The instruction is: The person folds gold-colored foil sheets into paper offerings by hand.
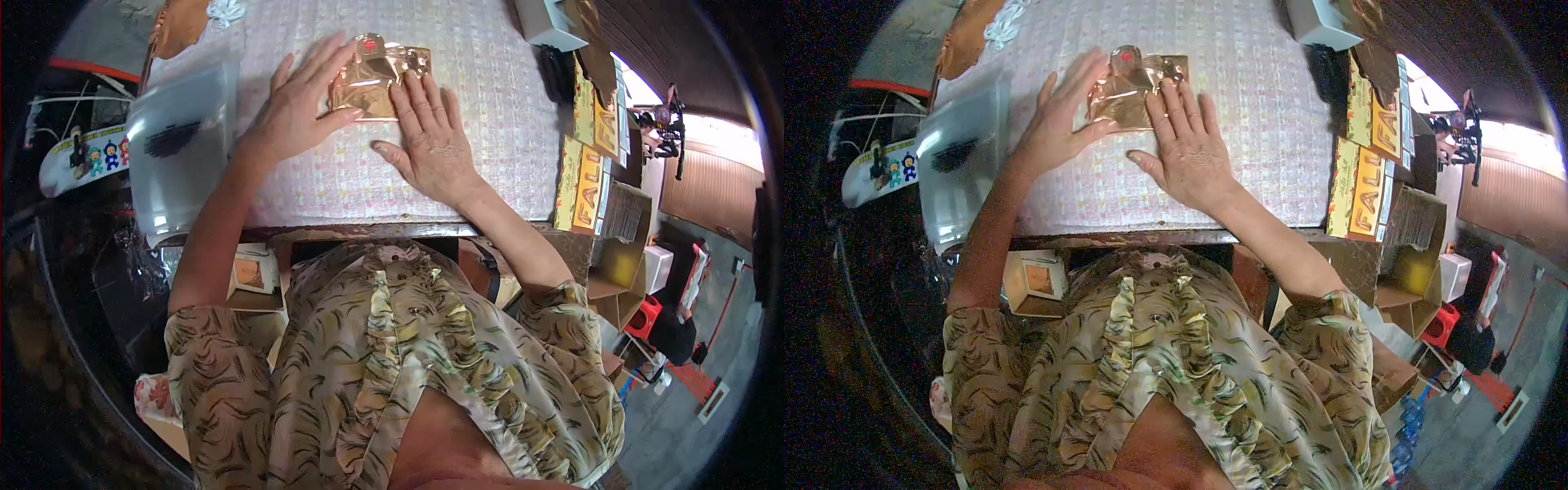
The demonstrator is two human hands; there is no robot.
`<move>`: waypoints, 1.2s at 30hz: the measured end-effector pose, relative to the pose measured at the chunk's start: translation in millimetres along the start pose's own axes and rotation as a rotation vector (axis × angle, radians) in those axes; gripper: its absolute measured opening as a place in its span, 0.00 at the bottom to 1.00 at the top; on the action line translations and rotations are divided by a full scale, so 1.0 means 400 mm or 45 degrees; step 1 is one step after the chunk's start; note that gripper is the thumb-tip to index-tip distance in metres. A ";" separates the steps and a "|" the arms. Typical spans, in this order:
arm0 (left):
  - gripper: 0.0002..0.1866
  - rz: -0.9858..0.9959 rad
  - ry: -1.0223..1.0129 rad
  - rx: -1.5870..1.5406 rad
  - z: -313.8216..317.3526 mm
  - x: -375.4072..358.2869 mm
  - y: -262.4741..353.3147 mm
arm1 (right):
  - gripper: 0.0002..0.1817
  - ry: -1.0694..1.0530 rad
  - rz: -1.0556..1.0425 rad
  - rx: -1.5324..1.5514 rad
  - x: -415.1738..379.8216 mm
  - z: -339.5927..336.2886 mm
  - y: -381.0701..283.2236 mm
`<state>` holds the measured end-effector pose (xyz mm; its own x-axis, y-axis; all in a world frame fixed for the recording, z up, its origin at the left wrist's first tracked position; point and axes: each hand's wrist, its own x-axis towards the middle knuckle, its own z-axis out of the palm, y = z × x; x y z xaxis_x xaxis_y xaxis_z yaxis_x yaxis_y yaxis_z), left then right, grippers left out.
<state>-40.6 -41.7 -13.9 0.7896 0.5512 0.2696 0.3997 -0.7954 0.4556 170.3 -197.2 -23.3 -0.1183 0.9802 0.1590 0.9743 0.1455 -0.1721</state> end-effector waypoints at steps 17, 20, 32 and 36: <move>0.45 -0.150 0.063 0.039 0.005 -0.062 0.024 | 0.56 0.263 0.146 1.368 0.008 -0.044 0.018; 0.41 -0.128 0.065 0.024 0.005 -0.069 0.036 | 0.57 0.368 0.361 1.265 -0.002 -0.054 0.050; 0.37 -0.118 0.188 -0.090 0.004 -0.095 0.046 | 0.21 0.212 0.100 0.560 -0.032 -0.086 0.083; 0.34 -0.106 0.232 -0.021 0.009 -0.098 0.042 | 0.18 0.233 -0.081 0.409 -0.040 -0.061 0.113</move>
<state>-63.1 -77.8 -20.0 0.6563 0.6523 0.3791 0.4511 -0.7420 0.4959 220.9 -209.7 -9.8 -0.1118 0.9317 0.3456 0.8527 0.2685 -0.4480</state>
